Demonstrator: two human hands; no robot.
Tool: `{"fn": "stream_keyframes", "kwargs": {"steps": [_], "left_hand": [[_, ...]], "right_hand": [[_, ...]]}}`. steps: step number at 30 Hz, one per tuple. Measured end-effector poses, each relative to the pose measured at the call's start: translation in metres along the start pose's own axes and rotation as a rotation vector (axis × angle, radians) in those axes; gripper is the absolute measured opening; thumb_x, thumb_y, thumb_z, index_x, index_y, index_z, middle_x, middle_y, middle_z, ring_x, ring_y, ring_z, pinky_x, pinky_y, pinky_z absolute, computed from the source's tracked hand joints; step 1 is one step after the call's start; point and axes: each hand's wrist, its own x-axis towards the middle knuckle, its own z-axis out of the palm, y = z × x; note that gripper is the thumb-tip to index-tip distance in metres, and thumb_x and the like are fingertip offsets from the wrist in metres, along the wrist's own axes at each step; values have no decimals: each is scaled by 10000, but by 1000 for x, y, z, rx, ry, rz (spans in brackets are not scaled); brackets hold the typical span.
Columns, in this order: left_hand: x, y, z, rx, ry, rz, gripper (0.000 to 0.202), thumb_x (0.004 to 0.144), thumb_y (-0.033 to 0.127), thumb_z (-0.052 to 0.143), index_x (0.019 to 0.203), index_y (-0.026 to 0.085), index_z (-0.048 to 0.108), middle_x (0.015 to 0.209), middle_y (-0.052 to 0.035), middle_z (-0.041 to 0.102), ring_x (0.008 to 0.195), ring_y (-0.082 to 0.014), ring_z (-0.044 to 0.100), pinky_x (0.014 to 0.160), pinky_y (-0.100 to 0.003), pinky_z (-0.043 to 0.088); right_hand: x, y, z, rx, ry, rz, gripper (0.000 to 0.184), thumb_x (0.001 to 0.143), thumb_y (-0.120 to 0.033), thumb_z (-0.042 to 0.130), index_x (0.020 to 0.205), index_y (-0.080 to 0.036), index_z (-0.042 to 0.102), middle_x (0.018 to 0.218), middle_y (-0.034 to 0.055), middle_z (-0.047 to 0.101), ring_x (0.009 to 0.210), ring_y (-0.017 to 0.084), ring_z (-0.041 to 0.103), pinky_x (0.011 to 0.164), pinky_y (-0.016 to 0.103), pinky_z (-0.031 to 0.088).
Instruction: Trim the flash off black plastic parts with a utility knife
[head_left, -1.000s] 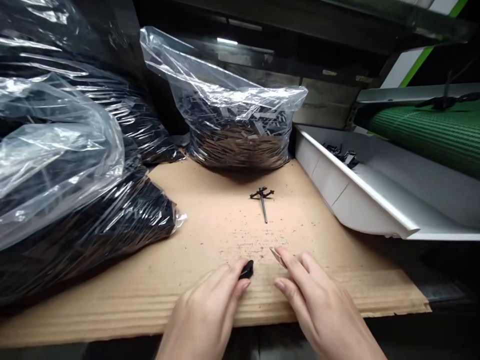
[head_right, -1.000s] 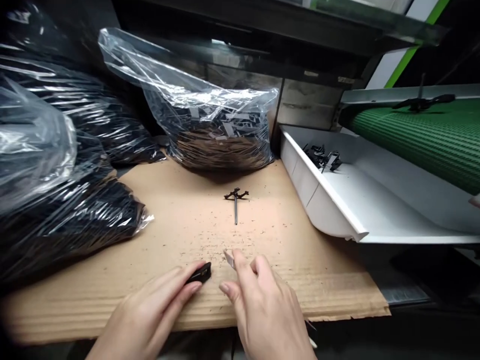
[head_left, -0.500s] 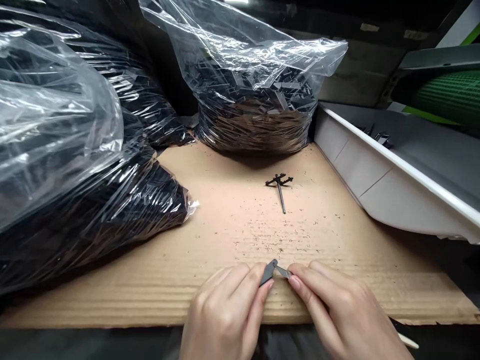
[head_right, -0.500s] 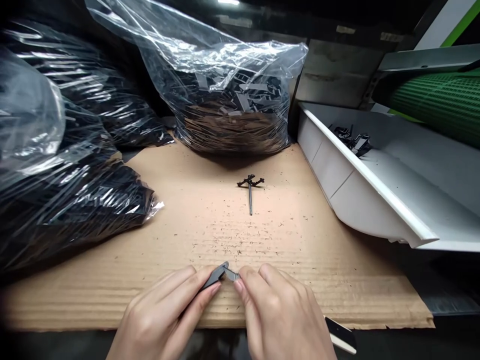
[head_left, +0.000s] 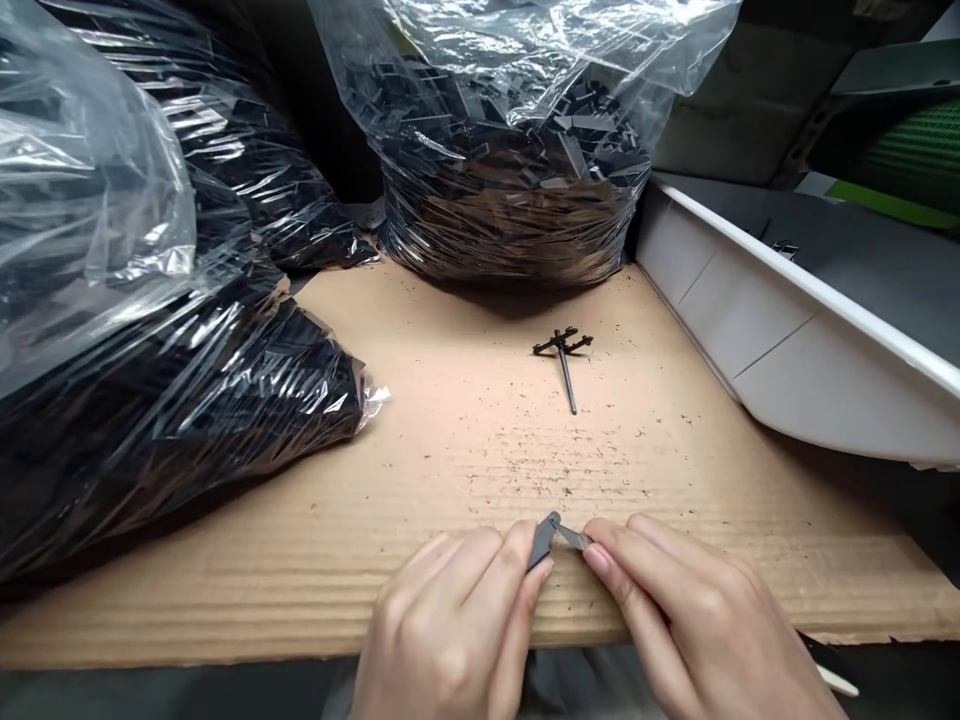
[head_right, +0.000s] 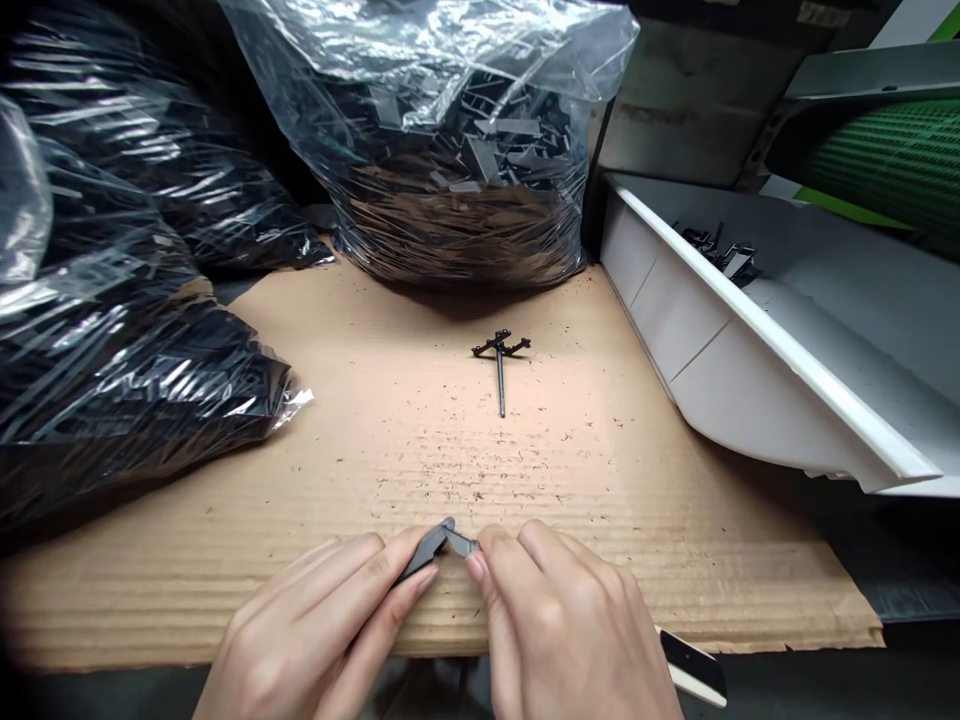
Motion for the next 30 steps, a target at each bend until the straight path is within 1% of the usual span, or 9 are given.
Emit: {"fn": "stream_keyframes", "kwargs": {"steps": [4,9,14,17,19,22,24,27,30], "left_hand": [[2,0,0,-3,14,13,151,832,103,470,934,110,582,662,-36,606,567,-172,565,517,-302,472],[4,2,-1,-17,36,31,164,833,113,462,928,110,596,647,-35,618,547,-182,574,483,-308,473],[5,2,-2,-30,30,12,172,839,124,450,910,114,605,667,-43,634,567,-183,590,503,-301,485],[3,1,-2,-78,22,10,175,841,116,445,911,118,606,678,-42,634,578,-175,588,511,-287,479],[2,1,-4,-139,23,24,168,847,119,452,915,125,605,654,-28,616,562,-156,573,500,-262,461],[0,2,-9,-270,36,16,170,846,107,472,960,145,593,675,-9,606,580,-122,568,525,-218,449],[0,3,-14,-369,12,-28,191,835,84,488,971,168,593,702,6,609,605,-101,577,552,-187,448],[3,6,-20,-475,-64,-106,176,823,80,505,902,190,617,699,20,617,626,-97,595,581,-171,456],[8,6,-23,-554,-119,-168,180,828,106,501,841,211,647,718,17,656,645,-119,623,598,-189,476]], "right_hand": [[4,-4,0,-50,33,4,195,883,-203,375,752,-235,516,610,-29,545,526,139,565,460,240,377],[8,-1,-2,-117,68,149,231,889,-266,364,746,-239,543,616,-26,569,519,169,571,469,277,361],[4,5,-7,86,-39,173,224,902,-286,357,900,-265,580,773,-8,618,675,162,611,598,285,453],[10,-1,-11,198,-56,189,218,876,-323,425,1035,-262,560,918,22,629,810,173,611,668,283,472],[18,-9,-13,300,-93,209,230,847,-332,480,1048,-253,561,974,25,633,878,175,596,725,280,463],[31,-20,-18,502,-249,244,141,852,-290,474,881,-221,593,795,-5,640,748,139,591,658,238,451],[36,-25,-21,675,-338,264,172,872,-260,429,802,-198,573,668,-23,578,635,106,557,574,201,429],[37,-28,-24,921,-383,379,167,882,-241,393,861,-178,546,589,-39,501,544,74,510,507,167,397],[34,-26,-22,1041,-390,472,181,881,-232,384,972,-161,522,532,-44,519,420,46,413,418,146,328]]}}
